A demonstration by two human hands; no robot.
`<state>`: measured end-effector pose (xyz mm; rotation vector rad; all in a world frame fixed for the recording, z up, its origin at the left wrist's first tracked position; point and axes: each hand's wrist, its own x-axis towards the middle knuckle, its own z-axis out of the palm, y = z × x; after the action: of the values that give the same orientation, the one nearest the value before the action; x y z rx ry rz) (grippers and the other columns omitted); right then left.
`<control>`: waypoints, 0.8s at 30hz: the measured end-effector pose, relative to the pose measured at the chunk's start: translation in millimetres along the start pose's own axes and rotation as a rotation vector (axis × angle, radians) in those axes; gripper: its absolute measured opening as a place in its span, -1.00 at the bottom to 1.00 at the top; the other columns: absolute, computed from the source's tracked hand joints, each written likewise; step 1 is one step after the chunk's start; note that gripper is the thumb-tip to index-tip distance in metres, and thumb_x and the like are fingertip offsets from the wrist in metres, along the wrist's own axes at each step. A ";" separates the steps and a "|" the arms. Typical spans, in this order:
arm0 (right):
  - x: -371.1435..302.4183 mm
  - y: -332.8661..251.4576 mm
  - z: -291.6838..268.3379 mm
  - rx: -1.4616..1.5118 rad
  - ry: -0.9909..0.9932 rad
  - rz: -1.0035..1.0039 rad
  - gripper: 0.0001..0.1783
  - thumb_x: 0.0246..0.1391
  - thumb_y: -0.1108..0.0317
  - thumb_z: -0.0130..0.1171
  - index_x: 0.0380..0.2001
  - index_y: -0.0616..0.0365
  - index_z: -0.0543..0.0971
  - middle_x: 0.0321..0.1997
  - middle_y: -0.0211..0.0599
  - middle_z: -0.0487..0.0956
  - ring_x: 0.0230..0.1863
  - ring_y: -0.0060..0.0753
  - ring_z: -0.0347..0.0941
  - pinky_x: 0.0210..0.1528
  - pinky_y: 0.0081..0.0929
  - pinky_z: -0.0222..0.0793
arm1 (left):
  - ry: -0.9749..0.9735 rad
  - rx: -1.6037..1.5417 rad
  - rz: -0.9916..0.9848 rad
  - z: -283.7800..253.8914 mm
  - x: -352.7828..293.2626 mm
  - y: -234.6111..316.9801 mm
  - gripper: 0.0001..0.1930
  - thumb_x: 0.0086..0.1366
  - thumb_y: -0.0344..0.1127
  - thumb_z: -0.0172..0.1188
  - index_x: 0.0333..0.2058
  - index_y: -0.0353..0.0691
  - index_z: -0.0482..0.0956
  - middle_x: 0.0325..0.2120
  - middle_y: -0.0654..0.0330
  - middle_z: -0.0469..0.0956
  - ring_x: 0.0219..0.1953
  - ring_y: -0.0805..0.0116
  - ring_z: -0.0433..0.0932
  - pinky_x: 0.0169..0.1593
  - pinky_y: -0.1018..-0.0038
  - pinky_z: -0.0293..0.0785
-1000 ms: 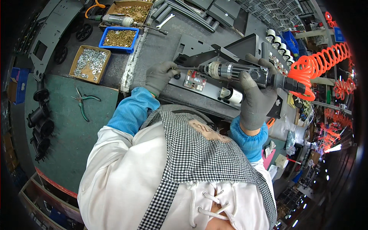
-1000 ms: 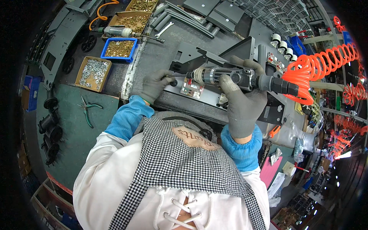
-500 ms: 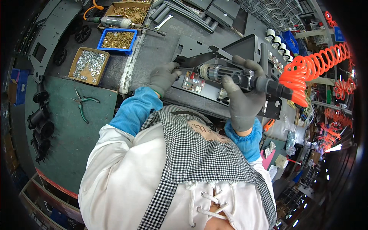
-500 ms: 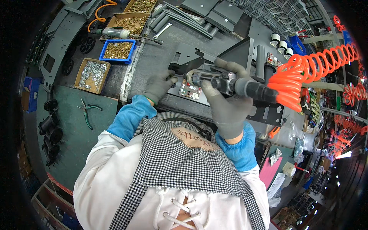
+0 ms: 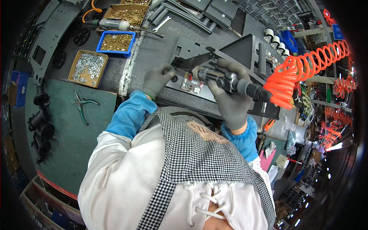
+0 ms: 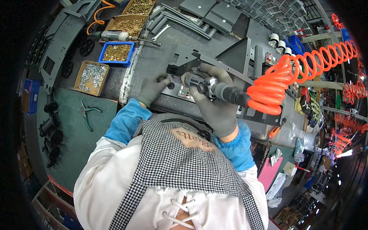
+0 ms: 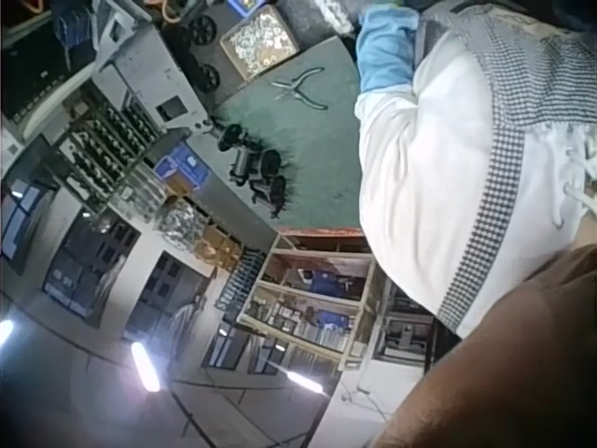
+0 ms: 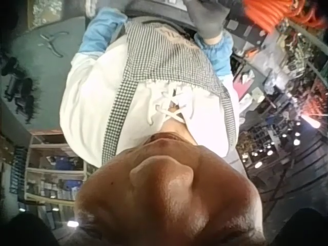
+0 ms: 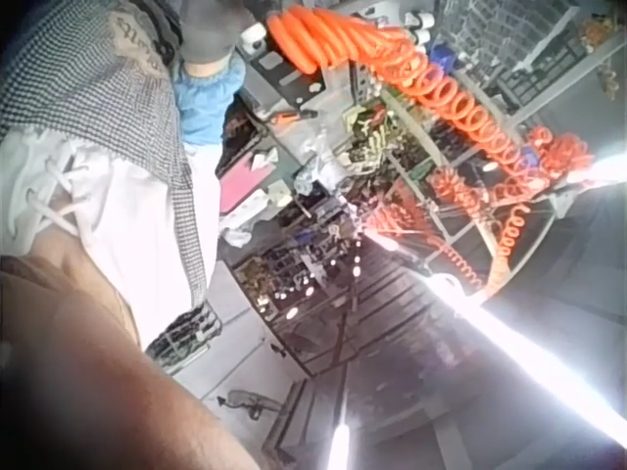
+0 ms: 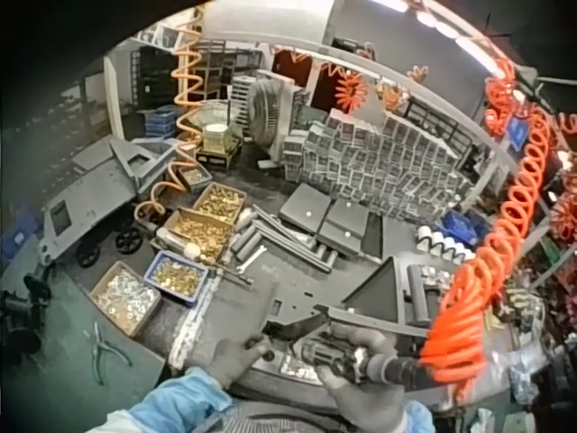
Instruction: The person assembles electronic components into a metal chassis by securing circuit boards, screws, fasteners, and plastic components with an electric screwdriver.
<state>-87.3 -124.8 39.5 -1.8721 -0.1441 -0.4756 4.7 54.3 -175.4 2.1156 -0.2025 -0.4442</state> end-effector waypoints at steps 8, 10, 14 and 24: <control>36.8 15.5 18.2 0.048 -0.188 0.126 -0.44 -0.05 0.32 0.42 0.03 0.20 0.50 -0.25 -0.16 0.55 -0.22 -0.25 0.52 -0.20 -0.28 0.45 | -0.237 -0.238 0.115 -9.1 30.8 -10.2 -0.47 0.22 -0.24 0.26 0.18 -0.11 0.47 -0.03 0.06 0.62 -0.06 0.27 0.63 -0.04 0.33 0.51; 48.2 22.4 17.0 0.112 -0.266 0.060 -0.30 -0.01 0.21 0.32 0.19 0.25 0.40 0.05 0.02 0.51 0.07 0.01 0.44 0.10 -0.14 0.38 | -0.277 -0.423 0.009 -29.1 7.9 42.7 -0.63 0.25 -0.24 0.26 0.01 -0.24 0.58 -0.18 0.12 0.65 -0.15 0.32 0.60 -0.09 0.39 0.50; 82.9 36.7 26.9 -0.288 -0.115 -0.391 -0.37 -0.23 0.23 0.32 -0.01 0.24 0.46 -0.21 0.03 0.56 -0.15 0.12 0.51 -0.10 -0.01 0.41 | -0.151 -0.183 0.109 -9.5 13.0 3.9 -0.67 0.22 -0.30 0.27 -0.06 -0.32 0.59 -0.24 -0.01 0.65 -0.21 0.28 0.61 -0.07 0.35 0.51; 87.2 33.1 6.8 -0.457 -0.188 -0.243 -0.37 -0.29 0.20 0.38 -0.08 0.18 0.45 -0.46 -0.05 0.60 -0.29 0.11 0.59 -0.19 -0.04 0.48 | -0.159 -0.633 0.234 -6.8 37.7 -65.0 -0.50 0.44 -0.14 0.09 0.19 -0.40 0.39 0.01 0.05 0.54 0.03 0.18 0.50 0.15 0.34 0.41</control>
<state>4.7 -141.6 42.7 -2.3622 -0.4213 -0.5291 40.3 83.7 -235.1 1.4195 -0.3460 -0.4626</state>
